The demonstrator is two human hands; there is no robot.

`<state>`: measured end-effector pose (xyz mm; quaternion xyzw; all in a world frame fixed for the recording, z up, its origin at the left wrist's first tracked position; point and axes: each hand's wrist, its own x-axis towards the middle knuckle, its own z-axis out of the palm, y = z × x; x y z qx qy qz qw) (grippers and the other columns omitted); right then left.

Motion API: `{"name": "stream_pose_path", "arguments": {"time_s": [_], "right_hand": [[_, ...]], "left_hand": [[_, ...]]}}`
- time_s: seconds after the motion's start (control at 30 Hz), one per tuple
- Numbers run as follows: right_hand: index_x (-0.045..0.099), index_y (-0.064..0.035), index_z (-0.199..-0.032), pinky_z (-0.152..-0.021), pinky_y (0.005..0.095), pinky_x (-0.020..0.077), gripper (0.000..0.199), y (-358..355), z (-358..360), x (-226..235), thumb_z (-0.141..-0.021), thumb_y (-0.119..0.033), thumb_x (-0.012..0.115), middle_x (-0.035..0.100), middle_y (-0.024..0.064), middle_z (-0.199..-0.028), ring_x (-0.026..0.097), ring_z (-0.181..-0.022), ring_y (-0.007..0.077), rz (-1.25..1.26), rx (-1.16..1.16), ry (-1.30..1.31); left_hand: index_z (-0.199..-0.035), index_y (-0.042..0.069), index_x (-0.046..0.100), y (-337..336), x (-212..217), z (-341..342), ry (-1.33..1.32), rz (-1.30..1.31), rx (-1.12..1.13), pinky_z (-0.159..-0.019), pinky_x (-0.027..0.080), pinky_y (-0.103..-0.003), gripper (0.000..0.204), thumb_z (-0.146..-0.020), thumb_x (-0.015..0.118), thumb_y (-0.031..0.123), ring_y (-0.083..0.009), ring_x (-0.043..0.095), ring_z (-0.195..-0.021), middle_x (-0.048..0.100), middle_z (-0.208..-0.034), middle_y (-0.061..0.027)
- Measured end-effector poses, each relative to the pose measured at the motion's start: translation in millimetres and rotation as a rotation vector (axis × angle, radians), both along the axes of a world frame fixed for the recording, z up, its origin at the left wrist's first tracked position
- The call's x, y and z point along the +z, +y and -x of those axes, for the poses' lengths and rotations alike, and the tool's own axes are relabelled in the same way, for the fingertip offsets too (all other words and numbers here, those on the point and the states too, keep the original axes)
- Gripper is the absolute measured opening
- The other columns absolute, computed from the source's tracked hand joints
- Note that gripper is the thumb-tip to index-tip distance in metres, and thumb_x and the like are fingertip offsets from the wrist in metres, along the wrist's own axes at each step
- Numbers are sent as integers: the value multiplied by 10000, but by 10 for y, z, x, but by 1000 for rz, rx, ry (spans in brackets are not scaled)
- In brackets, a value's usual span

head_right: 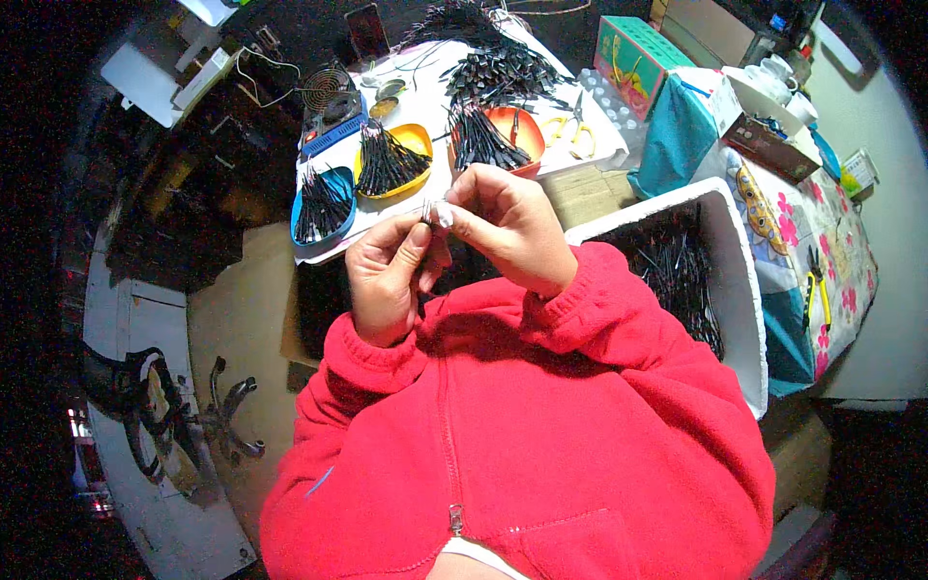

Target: The person repeatedly picks small black wire components from a tray, attaches a small white piece to the end, and places the finished item into a white box. The process is repeated continuously throughout the clip.

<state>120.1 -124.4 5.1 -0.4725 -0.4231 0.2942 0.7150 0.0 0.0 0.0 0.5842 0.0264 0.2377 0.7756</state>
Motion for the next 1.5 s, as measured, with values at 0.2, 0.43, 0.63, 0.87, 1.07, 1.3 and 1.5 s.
{"name": "stream_pose_path", "arguments": {"time_s": [0.2, 0.43, 0.63, 0.87, 1.07, 1.3, 1.5], "right_hand": [[540, -32, -990, -715, 256, 484, 122, 129, 108, -211, -912, -113, 589, 597, 48, -905, 569, -771, 127, -188, 308, 723], [509, -47, -1117, -773, 272, 473, 227, 74, 15, -275, -912, -107, 587, 571, 33, -966, 545, -845, 116, -134, 381, 664], [498, -37, -1031, -698, 272, 508, 154, 83, -26, -336, -928, -138, 552, 521, 41, -964, 523, -763, 108, -63, 366, 732], [507, -44, -1052, -725, 322, 508, 187, 120, 98, -435, -910, -143, 579, 573, 66, -913, 598, -766, 197, -87, 397, 877], [507, -58, -1097, -772, 289, 482, 224, 188, 0, -553, -905, -138, 591, 567, 32, -979, 569, -907, 142, -82, 355, 856], [485, -54, -1140, -697, 250, 466, 234, 233, 75, -635, -923, -101, 557, 540, 47, -1029, 552, -853, 121, -40, 104, 709], [475, -43, -1151, -631, 196, 401, 235, 274, 2, -617, -945, -138, 537, 523, 33, -964, 495, -773, 78, 157, -11, 405]], "left_hand": [[-935, -27, 647, 12, -5, 24, 63, 135, -64, -435, 281, -159, 144, -921, 583, 101, -20, 397, -490, 598, -674, -20], [-937, -30, 653, 56, -12, 34, 166, 194, -170, -443, 278, -154, 153, -925, 575, 100, -23, 401, -494, 594, -673, -21], [-960, -34, 650, 90, -18, 41, 198, 193, -257, -473, 325, -148, 143, -925, 567, 76, -26, 430, -522, 621, -723, -54], [-1006, -41, 650, 126, -107, 14, 220, 232, -235, -485, 343, -158, 143, -905, 579, 30, -38, 459, -547, 628, -727, -68], [-991, -43, 648, 209, -175, -29, 288, 223, -240, -464, 322, -163, 130, -899, 573, 9, -41, 447, -520, 622, -701, -73], [-978, -53, 644, 227, -269, -128, 247, 231, -191, -457, 324, -164, 132, -912, 550, 13, -41, 438, -504, 624, -699, -76], [-917, -39, 658, 280, -294, -121, 313, 96, -125, -460, 321, -162, 121, -905, 580, 52, -23, 446, -526, 612, -676, -37]]}}
